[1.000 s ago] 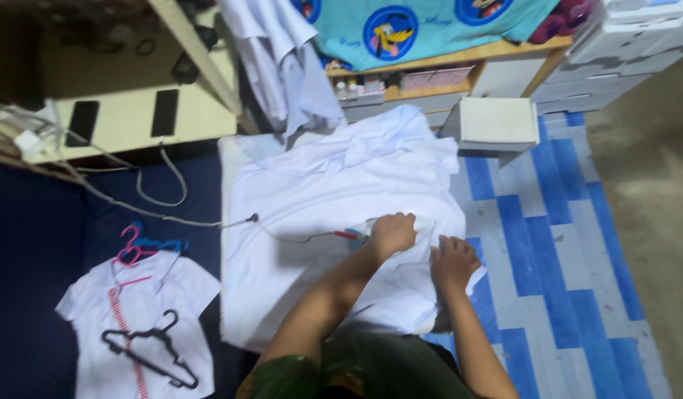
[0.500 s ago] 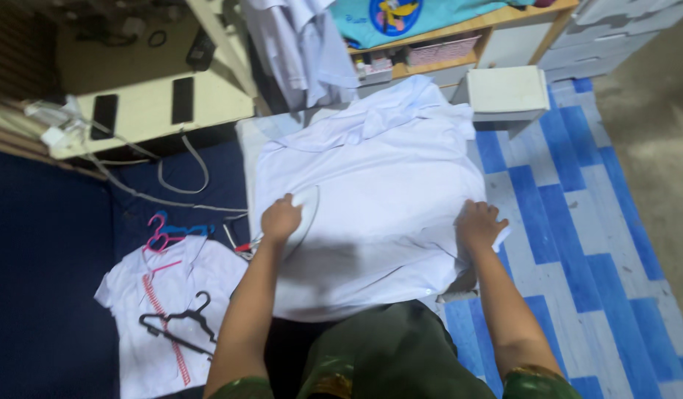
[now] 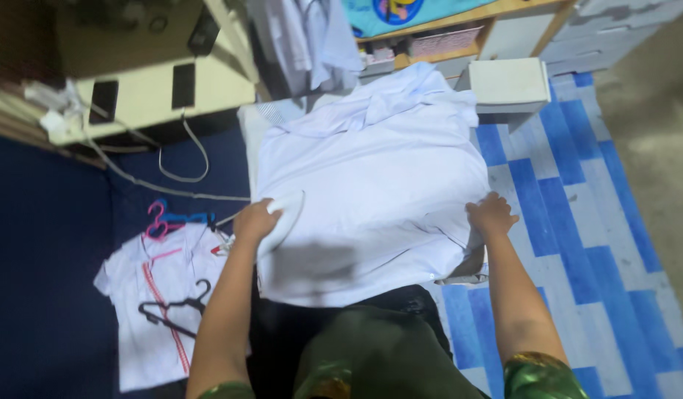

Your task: The person irons a white shirt on an ironing board, repeatedly smoothing the body, sleeves, and collar with a handheld iron. The shirt is repositioned several times to access different areas, and the iron is set aside briefly between passes.

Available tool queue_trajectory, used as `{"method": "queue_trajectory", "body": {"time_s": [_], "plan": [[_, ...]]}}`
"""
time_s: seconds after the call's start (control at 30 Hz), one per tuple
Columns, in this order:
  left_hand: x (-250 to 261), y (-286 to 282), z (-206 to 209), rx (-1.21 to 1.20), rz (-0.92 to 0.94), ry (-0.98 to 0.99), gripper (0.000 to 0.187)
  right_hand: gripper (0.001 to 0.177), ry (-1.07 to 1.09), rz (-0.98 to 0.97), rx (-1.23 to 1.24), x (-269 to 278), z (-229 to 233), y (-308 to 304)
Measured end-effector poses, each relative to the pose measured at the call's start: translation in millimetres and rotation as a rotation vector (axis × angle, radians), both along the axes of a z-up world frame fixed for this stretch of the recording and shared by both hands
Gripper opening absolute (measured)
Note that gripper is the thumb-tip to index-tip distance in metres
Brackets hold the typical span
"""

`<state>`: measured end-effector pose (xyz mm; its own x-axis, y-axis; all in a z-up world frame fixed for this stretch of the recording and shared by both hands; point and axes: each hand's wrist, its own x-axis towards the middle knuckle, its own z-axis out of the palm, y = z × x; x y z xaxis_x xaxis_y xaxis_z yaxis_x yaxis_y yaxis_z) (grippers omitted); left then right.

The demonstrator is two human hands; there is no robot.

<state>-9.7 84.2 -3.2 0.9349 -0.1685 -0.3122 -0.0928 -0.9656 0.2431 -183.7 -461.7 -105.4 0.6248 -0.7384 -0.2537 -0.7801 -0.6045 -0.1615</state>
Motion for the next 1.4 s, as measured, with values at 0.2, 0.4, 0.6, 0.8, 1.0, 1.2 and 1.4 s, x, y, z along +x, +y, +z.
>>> {"method": "queue_trajectory", "body": {"time_s": [0.2,0.4,0.6,0.8,1.0,1.2,1.4], "plan": [[-11,-78,3,-0.018,-0.185,0.077,0.054,0.049,-0.114,0.058,0.014,-10,-34,-29],[-22,-177,-9,-0.088,-0.396,0.042,0.051,0.048,-0.235,-0.015,0.166,-22,-36,-42],[-36,-287,-33,-0.123,-0.560,0.080,0.050,0.046,-0.247,-0.017,0.236,-26,-20,-35],[-62,-365,-23,-0.170,-0.644,0.056,0.051,0.045,-0.203,-0.061,0.329,-29,-13,-33],[-67,-386,-29,-0.167,-0.642,0.097,0.046,0.036,-0.259,-0.005,0.255,-32,-28,-41],[-34,-307,-63,-0.181,-0.491,0.043,0.045,0.030,-0.219,-0.015,0.233,-34,-32,-54],[-5,-158,-64,-0.142,-0.234,-0.064,0.046,0.030,-0.246,0.013,0.169,-35,-30,-58]]}}
